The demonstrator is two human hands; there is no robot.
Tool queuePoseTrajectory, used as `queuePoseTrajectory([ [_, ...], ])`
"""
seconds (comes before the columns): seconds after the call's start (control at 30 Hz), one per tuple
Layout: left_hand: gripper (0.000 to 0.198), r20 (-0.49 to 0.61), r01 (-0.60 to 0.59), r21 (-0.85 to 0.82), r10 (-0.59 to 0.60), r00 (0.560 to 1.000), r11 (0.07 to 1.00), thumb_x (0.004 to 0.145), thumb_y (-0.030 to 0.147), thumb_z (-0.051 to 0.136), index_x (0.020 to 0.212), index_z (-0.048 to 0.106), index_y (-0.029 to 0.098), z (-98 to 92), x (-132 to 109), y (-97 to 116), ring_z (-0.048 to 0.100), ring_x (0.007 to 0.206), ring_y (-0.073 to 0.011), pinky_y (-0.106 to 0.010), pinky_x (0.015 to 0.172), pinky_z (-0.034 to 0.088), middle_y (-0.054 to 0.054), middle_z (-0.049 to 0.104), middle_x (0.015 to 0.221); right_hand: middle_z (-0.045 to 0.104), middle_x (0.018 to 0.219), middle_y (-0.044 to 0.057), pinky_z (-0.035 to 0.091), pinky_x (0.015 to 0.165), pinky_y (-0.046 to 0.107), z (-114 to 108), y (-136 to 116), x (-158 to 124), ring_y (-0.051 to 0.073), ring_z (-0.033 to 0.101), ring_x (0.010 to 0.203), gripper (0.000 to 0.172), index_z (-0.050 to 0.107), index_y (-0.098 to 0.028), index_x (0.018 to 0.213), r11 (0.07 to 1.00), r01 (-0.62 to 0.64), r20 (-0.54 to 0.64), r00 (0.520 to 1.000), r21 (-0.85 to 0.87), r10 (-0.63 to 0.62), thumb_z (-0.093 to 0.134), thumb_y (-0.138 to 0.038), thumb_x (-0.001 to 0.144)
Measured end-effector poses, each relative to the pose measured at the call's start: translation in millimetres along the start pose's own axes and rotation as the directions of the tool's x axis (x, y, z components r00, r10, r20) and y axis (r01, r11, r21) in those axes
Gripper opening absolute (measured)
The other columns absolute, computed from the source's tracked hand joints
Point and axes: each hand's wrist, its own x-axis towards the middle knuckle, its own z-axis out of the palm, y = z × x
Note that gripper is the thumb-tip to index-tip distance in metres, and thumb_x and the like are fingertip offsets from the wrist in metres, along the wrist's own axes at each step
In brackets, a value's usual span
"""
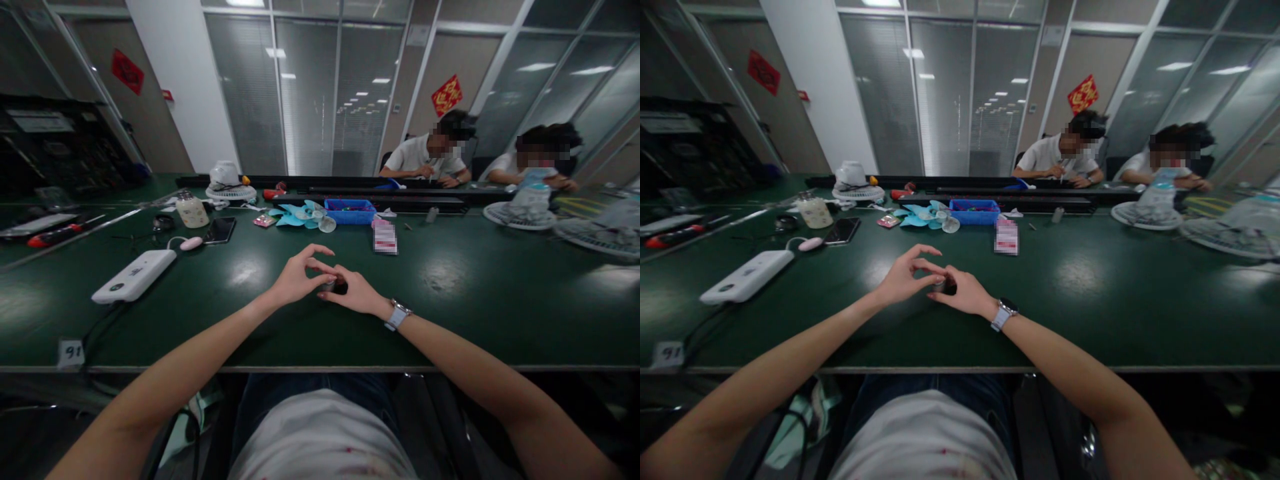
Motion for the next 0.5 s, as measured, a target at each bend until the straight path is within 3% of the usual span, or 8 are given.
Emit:
queuePoseTrajectory([
  [0.13, 0.045, -0.007, 0.0, -0.029, 0.0, 1.0, 1.0, 0.08, 0.019, 0.073, 0.12, 0.052, 0.018, 0.8, -0.8, 0.6, 0.074, 0.092, -0.023, -0.032, 0.083, 0.055, -0.007, 0.076, 0.097, 0.07, 0.101, 0.008, 0.054, 0.078, 0.035, 0.3, -0.4, 0.1, 0.022, 0.068, 0.088, 0.047, 0.056, -0.018, 0.117, 1.0, -0.005, -0.004, 1.0, -0.012, 0.005, 0.072, -0.042, 0.08],
  [0.27, 0.049, 0.03, -0.011, -0.068, 0.013, 0.999, 0.998, 0.08, 0.014, 0.068, 0.125, 0.048, 0.019, 1.8, -2.4, 0.7, 0.073, 0.098, -0.0237, -0.036, 0.089, 0.055, -0.008, 0.076, 0.1, 0.07, 0.109, 0.007, 0.054, 0.084, 0.036, 0.1, -0.7, 0.6, 0.022, 0.069, 0.094, 0.055, 0.052, -0.021, 0.129, 0.999, 0.009, 0.015, 1.0, 0.038, -0.009, 0.073, -0.038, 0.081],
  [0.5, 0.055, 0.031, 0.035, -0.176, -0.03, 0.999, 0.984, 0.078, 0.021, 0.074, 0.126, 0.048, 0.018, 4.5, -1.2, -3.3, 0.075, 0.092, -0.0243, -0.038, 0.086, 0.058, -0.011, 0.076, 0.101, 0.068, 0.118, 0.008, 0.055, 0.088, 0.037, -0.5, -2.3, 0.0, 0.023, 0.069, 0.1, 0.06, 0.05, -0.021, 0.133, 0.998, 0.006, 0.017, 1.0, 0.057, -0.007, 0.073, -0.039, 0.081],
])
